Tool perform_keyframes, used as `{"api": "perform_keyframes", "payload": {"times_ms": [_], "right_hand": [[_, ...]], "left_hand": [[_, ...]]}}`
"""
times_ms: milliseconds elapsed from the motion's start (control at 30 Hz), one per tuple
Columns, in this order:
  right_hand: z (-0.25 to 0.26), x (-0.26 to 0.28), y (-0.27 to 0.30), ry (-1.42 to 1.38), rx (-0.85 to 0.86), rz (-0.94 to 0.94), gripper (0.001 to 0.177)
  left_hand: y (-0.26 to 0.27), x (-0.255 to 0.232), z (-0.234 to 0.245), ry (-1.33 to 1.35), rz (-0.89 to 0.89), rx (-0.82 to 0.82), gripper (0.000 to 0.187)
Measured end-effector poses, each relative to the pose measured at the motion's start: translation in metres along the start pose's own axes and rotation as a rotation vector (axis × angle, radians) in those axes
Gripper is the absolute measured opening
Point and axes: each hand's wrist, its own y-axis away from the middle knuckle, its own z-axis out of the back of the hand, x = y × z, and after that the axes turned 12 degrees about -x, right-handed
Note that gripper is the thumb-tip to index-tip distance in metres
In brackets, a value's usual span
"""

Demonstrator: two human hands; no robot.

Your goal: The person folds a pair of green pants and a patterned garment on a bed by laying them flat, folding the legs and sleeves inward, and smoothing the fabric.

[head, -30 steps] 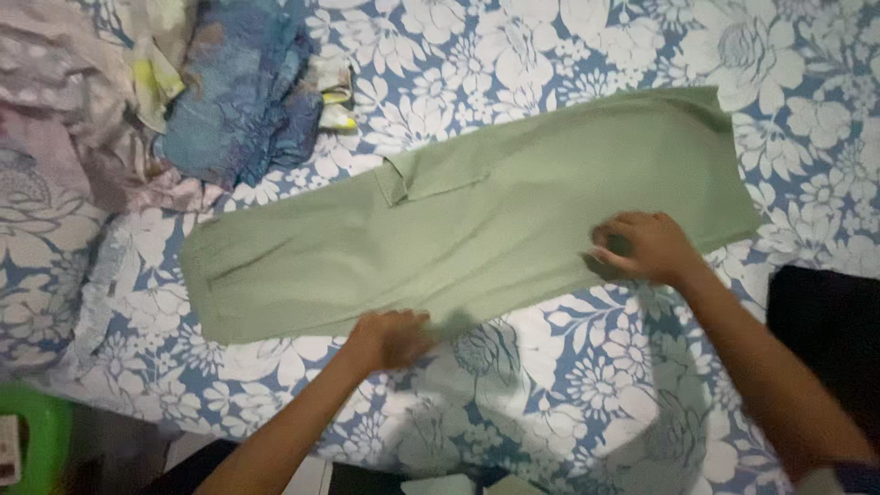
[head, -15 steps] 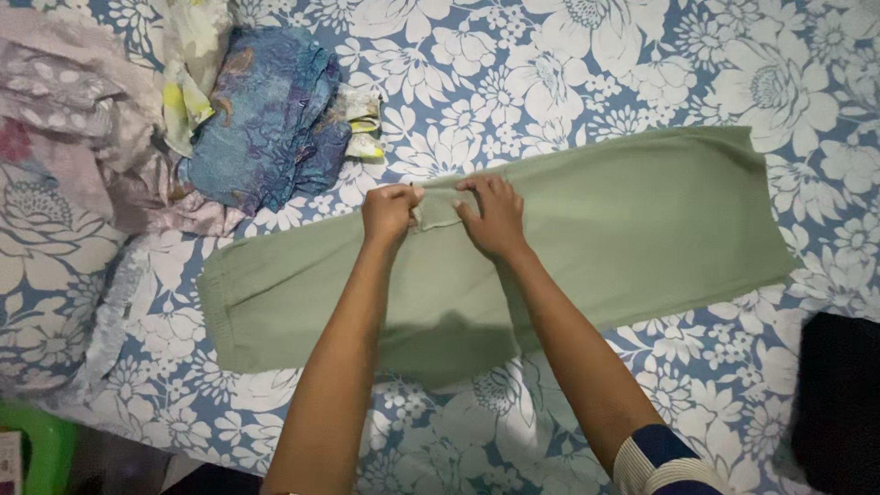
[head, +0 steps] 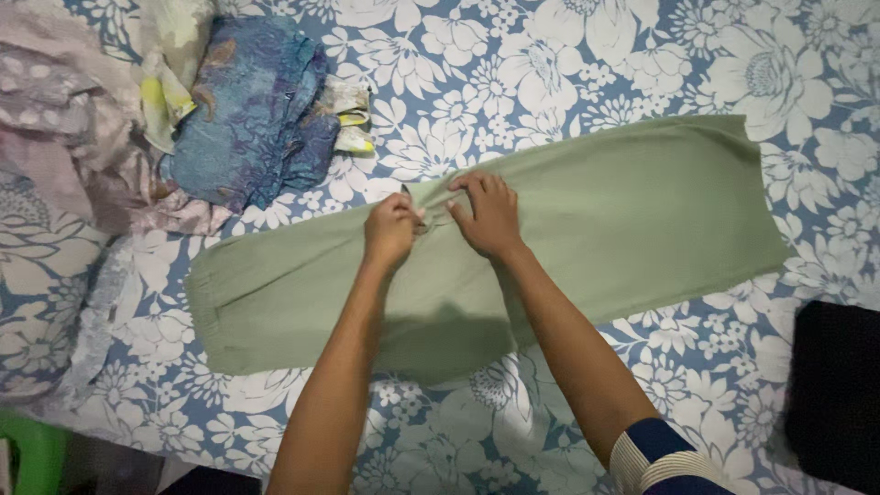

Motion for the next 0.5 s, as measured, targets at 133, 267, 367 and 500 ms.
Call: {"api": "perform_keyframes", "payload": {"times_ms": [133,267,367,500], "right_hand": [[0.005,0.002,-0.002,-0.018,0.051,-0.031,0.034],[0.013,0.006,-0.002,-0.061,0.064,-0.036,0.035],[0.022,0.012,-0.004,-0.066,0.012,0.071,0.039],[0.032,0.020,0.001,-0.307,-0.045,-0.164,0.029]], "left_hand": [[-0.018,0.020,0.001,0.163,0.199,0.147,0.010],[-0.029,0.029,-0.004,0.311,0.266,0.025,0.008],[-0.024,0.020,0.018,0.074,0.085,-0.342,0.010],[0.015,0.023,0.083,-0.322,-0.211,-0.591,0.025]]}}
